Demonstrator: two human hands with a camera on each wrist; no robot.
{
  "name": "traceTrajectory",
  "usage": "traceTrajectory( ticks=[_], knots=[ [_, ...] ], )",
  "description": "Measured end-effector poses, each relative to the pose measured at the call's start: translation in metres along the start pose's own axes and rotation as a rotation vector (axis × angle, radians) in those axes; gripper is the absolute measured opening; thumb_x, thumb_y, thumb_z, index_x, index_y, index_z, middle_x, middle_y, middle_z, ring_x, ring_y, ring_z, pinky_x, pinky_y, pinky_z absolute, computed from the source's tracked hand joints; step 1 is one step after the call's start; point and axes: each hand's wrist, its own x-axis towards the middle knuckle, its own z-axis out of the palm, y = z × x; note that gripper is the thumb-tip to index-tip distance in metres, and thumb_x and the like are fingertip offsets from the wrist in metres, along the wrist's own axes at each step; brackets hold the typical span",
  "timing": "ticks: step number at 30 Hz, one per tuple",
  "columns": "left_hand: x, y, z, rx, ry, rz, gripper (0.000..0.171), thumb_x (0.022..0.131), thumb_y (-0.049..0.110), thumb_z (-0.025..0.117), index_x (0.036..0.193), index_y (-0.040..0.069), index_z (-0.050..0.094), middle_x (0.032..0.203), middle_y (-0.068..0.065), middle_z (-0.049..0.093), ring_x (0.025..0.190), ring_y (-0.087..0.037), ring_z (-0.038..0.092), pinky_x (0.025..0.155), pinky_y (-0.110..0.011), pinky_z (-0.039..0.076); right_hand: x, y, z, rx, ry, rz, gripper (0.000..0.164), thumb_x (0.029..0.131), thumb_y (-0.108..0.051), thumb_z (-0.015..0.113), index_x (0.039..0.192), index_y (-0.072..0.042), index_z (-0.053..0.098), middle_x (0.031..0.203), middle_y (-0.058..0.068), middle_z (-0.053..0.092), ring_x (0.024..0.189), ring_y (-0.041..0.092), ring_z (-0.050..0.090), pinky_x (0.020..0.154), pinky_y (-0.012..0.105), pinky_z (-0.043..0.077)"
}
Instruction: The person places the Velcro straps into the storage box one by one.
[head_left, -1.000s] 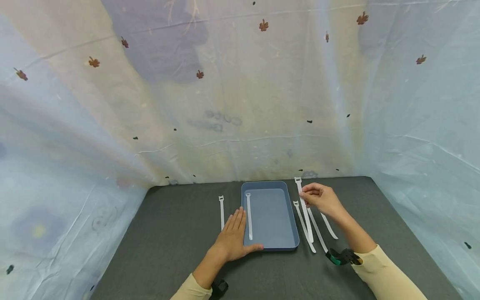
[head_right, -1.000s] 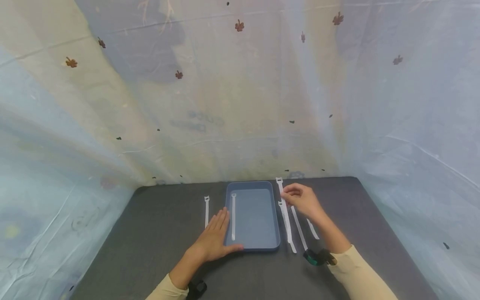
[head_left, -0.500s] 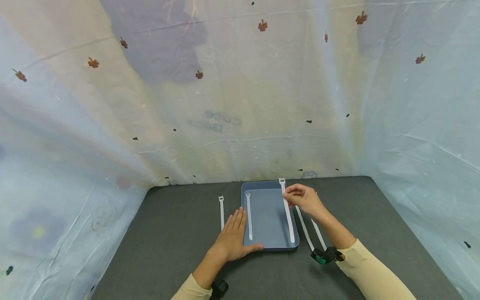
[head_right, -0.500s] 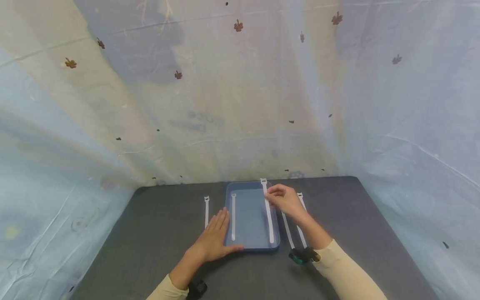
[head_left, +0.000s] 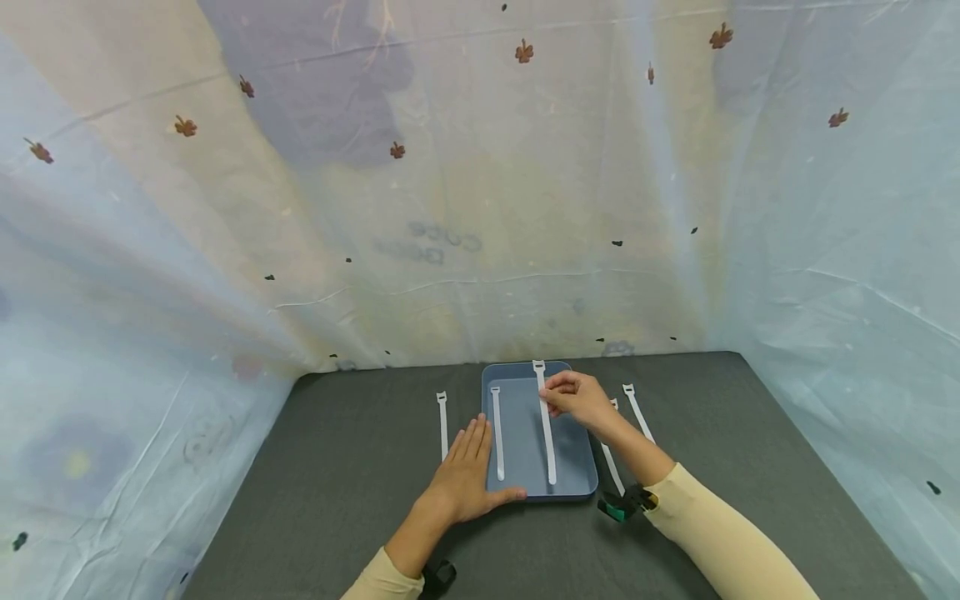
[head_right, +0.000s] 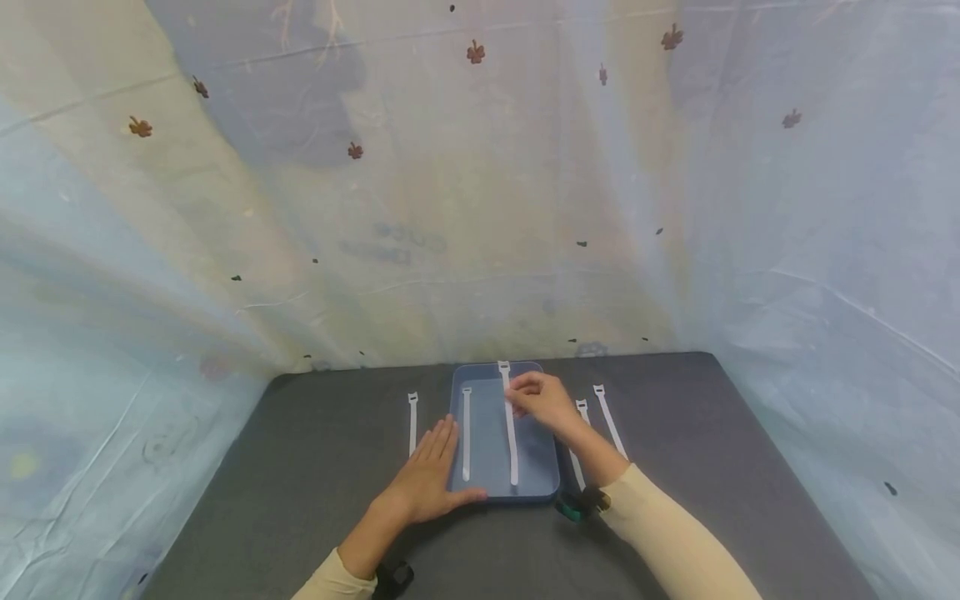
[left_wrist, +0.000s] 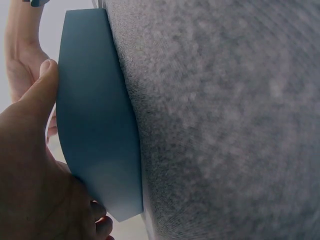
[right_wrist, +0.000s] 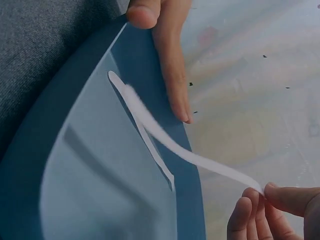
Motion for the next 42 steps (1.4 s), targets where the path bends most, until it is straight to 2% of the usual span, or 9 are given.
traceTrajectory(
  ticks=[8, 15, 21, 27, 32, 42],
  knots=[
    [-0.001, 0.002, -0.004, 0.024, -0.016, -0.001, 0.122, 0.071, 0.092, 0.033, 0.155, 0.007, 0.006, 0.162, -0.010, -0.002, 0.150, -0.025, 0.001, 0.121, -0.046, 0.011, 0.013, -0.001, 0.015, -0.049, -0.013, 0.034, 0.026, 0.089, -0.020, 0.069, 0.105, 0.001, 0.064, 0.085, 0.019, 0.069, 0.083, 0.044, 0.066, 0.078, 0.055, 0.055],
    [-0.001, 0.002, -0.006, 0.031, -0.014, 0.003, 0.121, 0.072, 0.091, 0.034, 0.155, 0.007, 0.006, 0.162, -0.010, -0.001, 0.150, -0.026, 0.002, 0.121, -0.046, 0.012, 0.026, 0.009, 0.027, -0.042, -0.034, 0.056, 0.022, 0.089, -0.014, 0.069, 0.102, 0.002, 0.064, 0.088, 0.021, 0.070, 0.083, 0.042, 0.066, 0.079, 0.056, 0.055],
    [-0.002, 0.003, -0.008, 0.025, -0.017, 0.008, 0.120, 0.074, 0.089, 0.037, 0.155, 0.006, 0.006, 0.162, -0.011, -0.001, 0.150, -0.025, 0.001, 0.121, -0.045, 0.011, 0.033, 0.015, 0.036, -0.094, -0.037, 0.081, 0.019, 0.088, -0.010, 0.070, 0.100, 0.004, 0.064, 0.084, 0.021, 0.070, 0.075, 0.037, 0.069, 0.071, 0.048, 0.058],
    [-0.002, 0.003, -0.007, 0.026, -0.008, 0.011, 0.120, 0.074, 0.089, 0.038, 0.155, 0.006, 0.008, 0.162, -0.011, 0.000, 0.150, -0.026, 0.002, 0.121, -0.045, 0.012, 0.038, 0.015, 0.041, -0.121, -0.030, 0.116, 0.016, 0.086, -0.008, 0.071, 0.097, 0.003, 0.065, 0.084, 0.022, 0.071, 0.071, 0.033, 0.070, 0.066, 0.044, 0.059],
    [-0.002, 0.003, -0.008, 0.027, -0.005, 0.013, 0.119, 0.074, 0.088, 0.038, 0.155, 0.006, 0.007, 0.162, -0.011, 0.000, 0.150, -0.026, 0.003, 0.121, -0.045, 0.011, 0.043, 0.017, 0.044, -0.147, -0.033, 0.127, 0.013, 0.085, -0.006, 0.072, 0.093, 0.002, 0.065, 0.079, 0.017, 0.070, 0.066, 0.028, 0.069, 0.062, 0.039, 0.059],
    [-0.001, 0.001, -0.003, -0.008, -0.005, 0.017, 0.121, 0.073, 0.089, 0.038, 0.155, 0.005, 0.006, 0.162, -0.012, -0.001, 0.150, -0.028, 0.002, 0.121, -0.047, 0.010, 0.051, 0.025, 0.048, -0.132, -0.069, 0.152, 0.014, 0.085, -0.003, 0.071, 0.094, 0.005, 0.064, 0.081, 0.021, 0.069, 0.067, 0.028, 0.068, 0.061, 0.039, 0.059]
  ],
)
